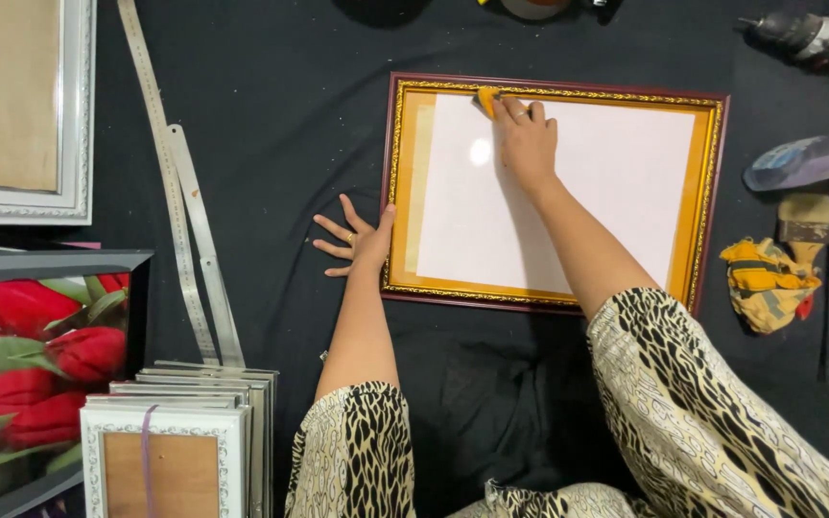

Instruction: The person wipes the glass surface of a picture frame with a yellow cloth. They move the cloth in circular and back-and-forth motions across the entire surface of the frame.

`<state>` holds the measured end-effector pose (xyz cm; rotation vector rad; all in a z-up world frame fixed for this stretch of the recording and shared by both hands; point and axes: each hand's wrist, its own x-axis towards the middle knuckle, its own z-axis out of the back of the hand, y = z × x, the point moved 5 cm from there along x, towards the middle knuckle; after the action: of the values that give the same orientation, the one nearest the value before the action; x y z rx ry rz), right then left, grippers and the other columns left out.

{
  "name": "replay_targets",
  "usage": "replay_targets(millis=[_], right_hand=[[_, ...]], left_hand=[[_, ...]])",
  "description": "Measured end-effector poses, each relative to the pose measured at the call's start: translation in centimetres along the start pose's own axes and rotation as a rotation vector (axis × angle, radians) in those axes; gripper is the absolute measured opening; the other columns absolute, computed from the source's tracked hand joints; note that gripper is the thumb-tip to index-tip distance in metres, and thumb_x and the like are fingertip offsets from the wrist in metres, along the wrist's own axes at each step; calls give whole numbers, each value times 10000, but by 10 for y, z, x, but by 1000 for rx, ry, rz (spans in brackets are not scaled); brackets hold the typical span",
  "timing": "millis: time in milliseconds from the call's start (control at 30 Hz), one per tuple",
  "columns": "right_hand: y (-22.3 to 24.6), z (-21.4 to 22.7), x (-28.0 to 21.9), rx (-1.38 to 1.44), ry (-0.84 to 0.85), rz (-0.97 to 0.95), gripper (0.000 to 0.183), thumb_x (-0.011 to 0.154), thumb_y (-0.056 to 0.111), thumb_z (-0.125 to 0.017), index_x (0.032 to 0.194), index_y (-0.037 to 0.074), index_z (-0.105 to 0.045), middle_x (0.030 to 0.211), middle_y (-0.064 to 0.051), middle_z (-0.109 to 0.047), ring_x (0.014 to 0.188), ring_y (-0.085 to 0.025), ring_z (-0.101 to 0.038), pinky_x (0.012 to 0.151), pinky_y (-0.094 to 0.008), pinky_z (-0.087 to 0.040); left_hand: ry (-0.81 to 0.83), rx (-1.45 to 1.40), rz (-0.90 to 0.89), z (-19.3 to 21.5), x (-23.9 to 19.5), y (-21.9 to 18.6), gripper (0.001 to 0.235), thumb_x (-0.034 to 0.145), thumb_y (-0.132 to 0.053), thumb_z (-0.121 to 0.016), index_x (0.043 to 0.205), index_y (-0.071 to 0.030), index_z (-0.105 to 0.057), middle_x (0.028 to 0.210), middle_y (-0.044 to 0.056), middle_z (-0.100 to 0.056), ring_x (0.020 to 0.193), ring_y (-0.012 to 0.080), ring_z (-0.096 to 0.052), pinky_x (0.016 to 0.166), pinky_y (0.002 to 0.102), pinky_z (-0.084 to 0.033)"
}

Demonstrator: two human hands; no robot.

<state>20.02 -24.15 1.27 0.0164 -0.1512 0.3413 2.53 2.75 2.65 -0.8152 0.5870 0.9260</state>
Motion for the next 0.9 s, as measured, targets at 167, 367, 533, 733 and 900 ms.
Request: replay_targets(millis=[167, 367, 533, 733, 900], right_hand=[[-83, 0, -33, -50, -211, -17, 365, 933, 119, -697, 1287, 209, -698, 1223, 51, -642, 1060, -247, -536, 668, -359, -540], [-170, 10, -73, -155, -323, -137, 317, 868, 63, -735, 1162, 178, -762, 1116, 27, -711, 1002, -229, -564, 625, -308, -566], [-249, -14, -100, -202, -205, -369, 406, 815, -3, -780, 1202, 113, -739, 1160, -29, -662, 1012, -233, -507, 651, -299, -563], [-256, -19, -99, -93, 65, -655, 551, 999, 33, -767, 1483, -46, -517, 1423, -255, -317, 1171, -427, -426, 932, -473, -585], [-249, -15, -111, 31, 184, -766, 597, 1016, 37, -695, 1530, -46, -404, 1458, -328, -274, 1219, -477, -448, 976, -506, -552]], left_hand=[[-11, 24, 6, -1, 1, 1, 979, 907, -870, -420, 1593, -480, 160, 1601, 43, 428, 1439, 472, 376, 1056, 824, 190], [-29, 44, 24, -5, 8, 5, 1001, 896, -880, -428, 1593, -477, 167, 1589, 42, 442, 1429, 476, 386, 1049, 837, 184], [-3, 14, 8, -3, 4, 2, 986, 902, -892, -407, 1590, -480, 167, 1587, 44, 441, 1420, 473, 399, 1039, 825, 204], [-90, 45, 27, -9, 12, 6, 1015, 882, -889, -443, 1597, -487, 155, 1614, 32, 406, 1466, 468, 336, 1075, 829, 157], [-80, 23, 14, -7, 12, 7, 975, 902, -876, -442, 1589, -509, 144, 1610, 28, 406, 1457, 459, 351, 1061, 836, 166]])
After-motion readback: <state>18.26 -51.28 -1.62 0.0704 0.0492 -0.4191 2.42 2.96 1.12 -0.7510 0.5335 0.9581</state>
